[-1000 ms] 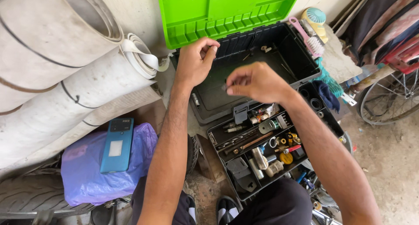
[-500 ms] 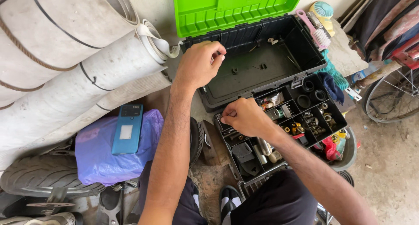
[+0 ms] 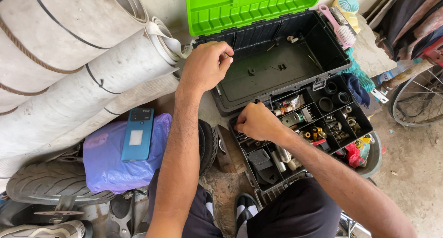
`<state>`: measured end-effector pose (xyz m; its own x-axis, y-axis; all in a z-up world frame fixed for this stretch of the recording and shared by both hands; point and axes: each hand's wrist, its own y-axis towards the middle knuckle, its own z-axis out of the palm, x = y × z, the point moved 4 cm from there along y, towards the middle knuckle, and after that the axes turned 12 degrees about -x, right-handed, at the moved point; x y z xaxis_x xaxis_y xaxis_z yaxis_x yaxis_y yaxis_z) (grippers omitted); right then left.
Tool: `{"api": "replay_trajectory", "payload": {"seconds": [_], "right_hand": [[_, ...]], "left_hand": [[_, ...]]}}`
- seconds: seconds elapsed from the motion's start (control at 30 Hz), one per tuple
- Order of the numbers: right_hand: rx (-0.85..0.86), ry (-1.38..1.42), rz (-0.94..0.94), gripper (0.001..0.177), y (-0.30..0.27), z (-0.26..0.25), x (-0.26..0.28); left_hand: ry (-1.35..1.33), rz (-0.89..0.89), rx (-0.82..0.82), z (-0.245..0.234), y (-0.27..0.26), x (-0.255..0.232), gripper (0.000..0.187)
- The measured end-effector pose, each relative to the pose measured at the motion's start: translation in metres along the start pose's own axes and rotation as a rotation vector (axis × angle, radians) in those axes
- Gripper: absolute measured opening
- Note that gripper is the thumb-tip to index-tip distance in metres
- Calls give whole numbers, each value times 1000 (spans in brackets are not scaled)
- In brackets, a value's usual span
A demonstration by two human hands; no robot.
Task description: The person organizes a green toolbox by picking up various small parts, tools, and hardware from the lid and compartments. They place items into a nearby bucket and rearrange contents within the case, including a roll of tape and a blue-handled tool.
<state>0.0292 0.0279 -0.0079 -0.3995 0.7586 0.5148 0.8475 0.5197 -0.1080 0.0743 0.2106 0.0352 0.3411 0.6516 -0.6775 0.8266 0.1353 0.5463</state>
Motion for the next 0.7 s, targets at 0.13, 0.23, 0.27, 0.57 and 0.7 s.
{"api": "replay_trajectory", "payload": {"seconds": [0.13,0.23,0.27,0.57,0.7], "right_hand": [[97,-36,107,18,-3,3,-4],[62,-33,12,18,-3,-4,8],[34,0,-46,19,-4,-12,13],[98,316,218,25,17,-76,9],[81,537,102,22,56,-76,-10]], "left_hand": [[22,-5,15,2,-1,1,12],[31,13,15,3,0,1,12],[6,4,19,3,1,2,13],[-65,-7,27,2,6,6,13],[-13,-16,-10,2,9,7,13]]}}
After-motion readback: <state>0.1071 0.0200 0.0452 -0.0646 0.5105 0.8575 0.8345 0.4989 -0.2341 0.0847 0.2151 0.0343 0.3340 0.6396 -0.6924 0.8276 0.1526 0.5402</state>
